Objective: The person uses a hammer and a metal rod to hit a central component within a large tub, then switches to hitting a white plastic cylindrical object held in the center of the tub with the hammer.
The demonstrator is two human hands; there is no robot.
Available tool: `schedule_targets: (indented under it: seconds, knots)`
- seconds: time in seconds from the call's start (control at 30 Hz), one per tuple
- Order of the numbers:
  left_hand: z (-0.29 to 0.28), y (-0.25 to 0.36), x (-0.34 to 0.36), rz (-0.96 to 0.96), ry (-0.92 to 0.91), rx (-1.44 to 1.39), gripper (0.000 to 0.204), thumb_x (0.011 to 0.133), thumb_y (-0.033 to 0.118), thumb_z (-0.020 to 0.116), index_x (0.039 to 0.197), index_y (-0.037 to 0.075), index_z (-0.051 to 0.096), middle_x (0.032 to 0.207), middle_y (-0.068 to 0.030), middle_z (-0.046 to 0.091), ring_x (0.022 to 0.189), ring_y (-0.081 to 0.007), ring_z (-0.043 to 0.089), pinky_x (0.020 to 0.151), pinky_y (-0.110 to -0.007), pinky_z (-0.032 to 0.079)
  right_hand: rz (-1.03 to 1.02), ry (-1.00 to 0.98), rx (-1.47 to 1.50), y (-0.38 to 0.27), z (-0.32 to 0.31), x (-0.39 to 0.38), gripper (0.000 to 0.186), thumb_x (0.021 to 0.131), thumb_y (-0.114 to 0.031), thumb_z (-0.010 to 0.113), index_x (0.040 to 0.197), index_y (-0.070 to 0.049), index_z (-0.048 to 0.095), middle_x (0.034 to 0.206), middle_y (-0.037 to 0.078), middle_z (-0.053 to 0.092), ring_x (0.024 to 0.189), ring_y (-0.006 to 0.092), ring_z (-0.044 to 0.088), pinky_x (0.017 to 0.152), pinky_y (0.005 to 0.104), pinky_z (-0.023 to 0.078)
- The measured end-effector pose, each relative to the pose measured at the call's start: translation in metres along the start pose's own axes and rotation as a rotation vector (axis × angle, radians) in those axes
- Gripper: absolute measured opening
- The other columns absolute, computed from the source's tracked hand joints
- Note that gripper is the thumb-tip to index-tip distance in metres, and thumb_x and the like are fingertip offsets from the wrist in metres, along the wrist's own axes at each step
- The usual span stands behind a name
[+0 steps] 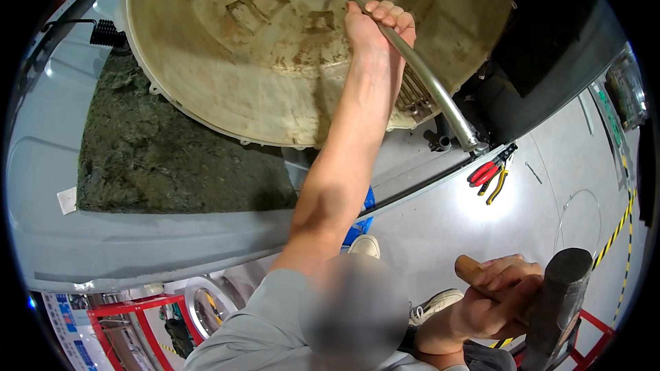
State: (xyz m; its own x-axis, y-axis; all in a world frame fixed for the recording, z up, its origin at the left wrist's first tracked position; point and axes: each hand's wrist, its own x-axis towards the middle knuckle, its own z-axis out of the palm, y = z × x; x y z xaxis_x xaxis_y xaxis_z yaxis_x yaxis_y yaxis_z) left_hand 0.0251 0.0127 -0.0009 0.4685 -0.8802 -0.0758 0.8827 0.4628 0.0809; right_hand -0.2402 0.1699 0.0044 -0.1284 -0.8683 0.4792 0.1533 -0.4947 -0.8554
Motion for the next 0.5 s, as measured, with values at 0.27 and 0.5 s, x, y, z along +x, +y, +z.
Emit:
schedule_targets:
  seconds: [0.27, 0.5]
  knots:
    - [-0.001, -0.004, 0.001, 0.010, -0.011, -0.011, 0.050, 0.092, 0.050, 0.019, 0.061, 0.014, 0.034, 0.048, 0.0034, 0.029, 0.039, -0.0104, 0.025, 0.037, -0.023, 0.021, 0.009, 0.029, -0.041, 0.012, 0.013, -0.015, 0.029, 0.092, -0.018, 0.039, 0.066, -0.006, 0.040, 0.051, 0.001, 0.036, 0.039, 0.0072, 0.035, 0.041, 0.0212, 0.036]
    - [0.000, 0.002, 0.003, 0.091, 0.005, 0.046, 0.050, 0.093, 0.044, 0.017, 0.060, 0.011, 0.034, 0.046, 0.0033, 0.030, 0.037, -0.0099, 0.026, 0.037, -0.023, 0.021, 0.065, -0.089, -0.058, 0.043, 0.024, -0.010, 0.014, 0.083, 0.003, 0.052, 0.096, 0.007, 0.049, 0.055, 0.004, 0.046, 0.041, 0.0074, 0.042, 0.035, 0.0197, 0.032]
